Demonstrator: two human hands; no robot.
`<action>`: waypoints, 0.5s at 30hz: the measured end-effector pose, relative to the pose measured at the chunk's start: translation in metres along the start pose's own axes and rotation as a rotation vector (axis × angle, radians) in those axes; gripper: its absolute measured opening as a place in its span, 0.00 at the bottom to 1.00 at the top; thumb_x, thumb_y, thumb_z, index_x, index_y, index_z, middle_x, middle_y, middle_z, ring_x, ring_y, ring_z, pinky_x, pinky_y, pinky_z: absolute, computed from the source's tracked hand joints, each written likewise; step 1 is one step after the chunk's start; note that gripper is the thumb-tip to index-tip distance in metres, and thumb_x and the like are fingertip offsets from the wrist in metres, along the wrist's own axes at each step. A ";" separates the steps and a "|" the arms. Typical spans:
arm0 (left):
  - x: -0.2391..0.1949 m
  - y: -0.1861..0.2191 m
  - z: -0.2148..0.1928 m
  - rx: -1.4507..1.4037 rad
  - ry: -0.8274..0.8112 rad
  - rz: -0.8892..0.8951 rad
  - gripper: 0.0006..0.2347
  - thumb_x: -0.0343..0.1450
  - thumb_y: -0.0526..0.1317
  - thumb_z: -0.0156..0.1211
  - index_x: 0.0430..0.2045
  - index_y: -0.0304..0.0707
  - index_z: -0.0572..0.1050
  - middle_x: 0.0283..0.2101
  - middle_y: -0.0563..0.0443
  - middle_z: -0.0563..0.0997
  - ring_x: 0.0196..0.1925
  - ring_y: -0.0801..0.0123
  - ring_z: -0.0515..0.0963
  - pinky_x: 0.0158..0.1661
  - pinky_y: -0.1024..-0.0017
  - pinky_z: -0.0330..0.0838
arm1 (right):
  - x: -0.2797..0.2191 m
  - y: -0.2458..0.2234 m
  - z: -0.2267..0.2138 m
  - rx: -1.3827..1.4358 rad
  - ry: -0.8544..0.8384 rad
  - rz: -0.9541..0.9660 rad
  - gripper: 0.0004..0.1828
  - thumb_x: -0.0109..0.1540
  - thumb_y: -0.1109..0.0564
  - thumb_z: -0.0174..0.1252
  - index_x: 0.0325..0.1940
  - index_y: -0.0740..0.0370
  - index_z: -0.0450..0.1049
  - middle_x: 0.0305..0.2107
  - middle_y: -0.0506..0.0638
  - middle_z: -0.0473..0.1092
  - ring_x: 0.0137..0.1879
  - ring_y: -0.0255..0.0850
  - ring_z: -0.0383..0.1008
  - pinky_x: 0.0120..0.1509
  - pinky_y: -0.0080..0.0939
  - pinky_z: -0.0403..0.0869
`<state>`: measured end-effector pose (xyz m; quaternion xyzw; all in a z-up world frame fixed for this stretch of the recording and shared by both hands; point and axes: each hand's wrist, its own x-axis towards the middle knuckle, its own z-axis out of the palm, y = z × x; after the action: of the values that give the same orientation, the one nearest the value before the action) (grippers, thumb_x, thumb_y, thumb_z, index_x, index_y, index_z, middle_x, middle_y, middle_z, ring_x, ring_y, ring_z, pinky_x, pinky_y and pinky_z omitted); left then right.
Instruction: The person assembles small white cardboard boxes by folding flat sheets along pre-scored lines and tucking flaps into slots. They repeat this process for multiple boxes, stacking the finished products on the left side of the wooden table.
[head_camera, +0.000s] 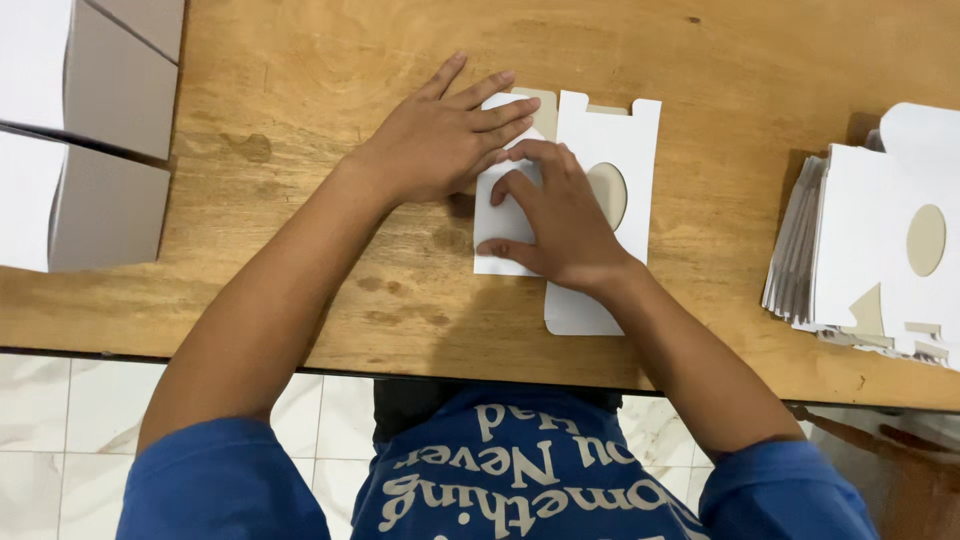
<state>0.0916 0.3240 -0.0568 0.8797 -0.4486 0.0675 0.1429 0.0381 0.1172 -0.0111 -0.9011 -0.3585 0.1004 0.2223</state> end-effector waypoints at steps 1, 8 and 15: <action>0.000 0.000 0.001 0.004 0.003 0.008 0.20 0.78 0.46 0.32 0.64 0.40 0.59 0.67 0.56 0.62 0.70 0.55 0.53 0.64 0.46 0.36 | -0.004 -0.002 -0.002 -0.004 0.007 0.003 0.25 0.54 0.37 0.62 0.44 0.54 0.66 0.56 0.55 0.52 0.61 0.57 0.52 0.67 0.57 0.52; 0.000 0.002 0.001 0.074 0.039 0.009 0.20 0.78 0.47 0.36 0.62 0.41 0.64 0.66 0.57 0.64 0.69 0.57 0.57 0.65 0.49 0.39 | -0.043 0.019 -0.008 0.177 0.034 -0.169 0.21 0.60 0.44 0.55 0.51 0.57 0.67 0.61 0.57 0.56 0.72 0.57 0.49 0.75 0.64 0.43; 0.001 0.008 0.002 0.065 -0.014 -0.053 0.21 0.76 0.47 0.34 0.64 0.40 0.60 0.68 0.57 0.60 0.71 0.56 0.52 0.66 0.48 0.33 | -0.071 0.065 -0.036 0.022 0.168 -0.100 0.17 0.59 0.55 0.61 0.51 0.61 0.70 0.60 0.58 0.59 0.70 0.60 0.56 0.72 0.65 0.49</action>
<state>0.0859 0.3182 -0.0573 0.8959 -0.4235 0.0721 0.1130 0.0380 0.0145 -0.0081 -0.8848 -0.3821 0.0172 0.2661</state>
